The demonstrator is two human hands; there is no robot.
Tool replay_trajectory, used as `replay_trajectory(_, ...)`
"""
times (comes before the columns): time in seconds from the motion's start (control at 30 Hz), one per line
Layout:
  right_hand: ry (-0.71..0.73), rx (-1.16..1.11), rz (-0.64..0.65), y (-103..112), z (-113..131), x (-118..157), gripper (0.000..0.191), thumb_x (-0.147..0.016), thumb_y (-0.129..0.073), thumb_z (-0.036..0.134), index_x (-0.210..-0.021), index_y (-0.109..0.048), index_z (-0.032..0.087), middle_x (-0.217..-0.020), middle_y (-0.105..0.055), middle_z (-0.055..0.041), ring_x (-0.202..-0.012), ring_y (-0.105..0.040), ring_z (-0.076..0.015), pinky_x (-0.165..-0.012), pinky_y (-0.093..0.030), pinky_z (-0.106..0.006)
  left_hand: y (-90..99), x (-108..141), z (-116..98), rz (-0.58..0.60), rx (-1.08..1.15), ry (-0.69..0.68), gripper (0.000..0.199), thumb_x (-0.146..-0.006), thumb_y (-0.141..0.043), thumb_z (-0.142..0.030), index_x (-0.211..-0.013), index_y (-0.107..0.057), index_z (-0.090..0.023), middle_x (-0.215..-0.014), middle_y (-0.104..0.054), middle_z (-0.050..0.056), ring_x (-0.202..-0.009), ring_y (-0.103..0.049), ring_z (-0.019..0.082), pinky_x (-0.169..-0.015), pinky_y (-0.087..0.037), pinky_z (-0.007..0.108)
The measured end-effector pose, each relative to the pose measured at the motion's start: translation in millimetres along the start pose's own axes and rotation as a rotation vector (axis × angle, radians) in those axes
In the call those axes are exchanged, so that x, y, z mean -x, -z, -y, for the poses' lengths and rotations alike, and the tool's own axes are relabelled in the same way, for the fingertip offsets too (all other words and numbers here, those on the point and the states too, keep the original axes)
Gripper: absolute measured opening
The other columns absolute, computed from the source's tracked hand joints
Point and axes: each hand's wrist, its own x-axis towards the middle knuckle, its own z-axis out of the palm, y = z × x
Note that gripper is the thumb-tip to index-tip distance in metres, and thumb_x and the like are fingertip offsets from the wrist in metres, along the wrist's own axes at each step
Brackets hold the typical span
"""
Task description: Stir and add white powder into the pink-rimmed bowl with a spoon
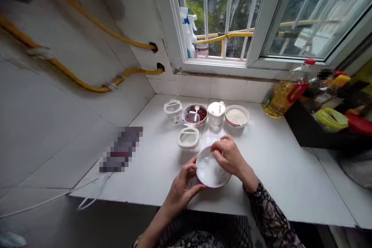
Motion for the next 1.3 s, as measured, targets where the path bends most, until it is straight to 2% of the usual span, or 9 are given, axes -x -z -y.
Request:
replay_trajectory(0.07,-0.033,-0.034,-0.008,-2,3,2,0.024,-0.081,-0.046,0.01,-0.073,-0.065,0.021,-0.068,-0.072,0.0004,-0.061,-0.059,-0.0153,-0.094,-0.043,-0.042,-0.3,1,1,0.0,0.007,0.019,0.041,-0.085,-0.075,-0.036,-0.116,-0.052,-0.022,-0.156,-0.045,0.021,-0.135,-0.057,0.031,-0.103,-0.056,0.045)
replay_trajectory(0.17,-0.173,-0.131,-0.064,0,5,4,0.023,-0.08,-0.047,0.013,-0.071,-0.066,0.022,-0.062,-0.069,0.0005,-0.067,-0.062,-0.0177,-0.093,-0.044,-0.04,-0.5,2,2,-0.003,0.008,0.028,0.041,-0.085,-0.076,-0.036,-0.115,-0.052,-0.022,-0.155,-0.046,0.021,-0.136,-0.056,0.031,-0.103,-0.056,0.045)
replay_trajectory(0.23,-0.32,-0.231,-0.117,5,5,3,0.022,-0.079,-0.048,0.017,-0.069,-0.067,0.022,-0.056,-0.065,0.0001,-0.069,-0.062,-0.0194,-0.083,-0.047,-0.037,-0.5,3,3,-0.008,-0.004,0.024,0.041,-0.084,-0.076,-0.035,-0.113,-0.051,-0.023,-0.154,-0.047,0.021,-0.136,-0.056,0.031,-0.102,-0.056,0.044)
replay_trajectory(0.37,-0.577,-0.514,-0.148,11,1,0,0.019,-0.075,-0.053,0.027,-0.067,-0.068,0.019,-0.05,-0.06,0.001,-0.054,-0.055,-0.0159,-0.061,-0.046,-0.03,-0.2,3,4,-0.019,-0.027,0.011,0.039,-0.083,-0.077,-0.031,-0.112,-0.051,-0.024,-0.153,-0.049,0.02,-0.135,-0.057,0.03,-0.103,-0.056,0.042)
replay_trajectory(0.5,-0.684,-0.668,-0.168,12,0,-2,0.017,-0.07,-0.057,0.03,-0.065,-0.069,0.018,-0.048,-0.056,0.0018,-0.051,-0.051,-0.0138,-0.057,-0.044,-0.028,-0.1,3,2,-0.013,-0.044,-0.003,0.038,-0.084,-0.077,-0.03,-0.111,-0.05,-0.023,-0.152,-0.05,0.02,-0.138,-0.054,0.031,-0.105,-0.054,0.044)
replay_trajectory(0.77,-0.734,-0.738,-0.202,11,2,-4,0.015,-0.066,-0.061,0.03,-0.062,-0.069,0.018,-0.046,-0.053,0.0025,-0.049,-0.048,-0.0129,-0.057,-0.041,-0.028,0.0,0,2,-0.061,-0.125,-0.132,0.044,-0.081,-0.08,-0.028,-0.116,-0.055,-0.023,-0.147,-0.057,0.019,-0.137,-0.054,0.031,-0.106,-0.054,0.044)
replay_trajectory(1.1,-0.736,-0.767,-0.245,9,2,-5,0.014,-0.066,-0.065,0.03,-0.063,-0.071,0.017,-0.047,-0.056,0.0017,-0.05,-0.05,-0.0131,-0.057,-0.042,-0.028,0.1,-1,2,-0.062,-0.118,-0.135,0.039,-0.085,-0.075,-0.035,-0.116,-0.054,-0.024,-0.146,-0.057,0.02,-0.136,-0.056,0.03,-0.106,-0.053,0.044)
replay_trajectory(1.2,-0.723,-0.779,-0.278,6,3,-6,0.015,-0.069,-0.066,0.031,-0.069,-0.071,0.017,-0.05,-0.059,0.001,-0.052,-0.053,-0.0139,-0.056,-0.043,-0.028,-0.6,0,2,-0.065,-0.105,-0.127,0.038,-0.085,-0.076,-0.035,-0.115,-0.054,-0.024,-0.147,-0.055,0.02,-0.137,-0.055,0.03,-0.107,-0.053,0.044)
replay_trajectory(1.3,-0.656,-0.707,-0.298,3,8,-9,0.018,-0.078,-0.065,0.034,-0.081,-0.074,0.018,-0.061,-0.067,-0.0015,-0.06,-0.062,-0.0171,-0.059,-0.048,-0.029,-1.8,1,3,-0.059,-0.099,-0.103,0.038,-0.085,-0.076,-0.034,-0.114,-0.054,-0.024,-0.147,-0.056,0.019,-0.138,-0.053,0.031,-0.107,-0.053,0.044)
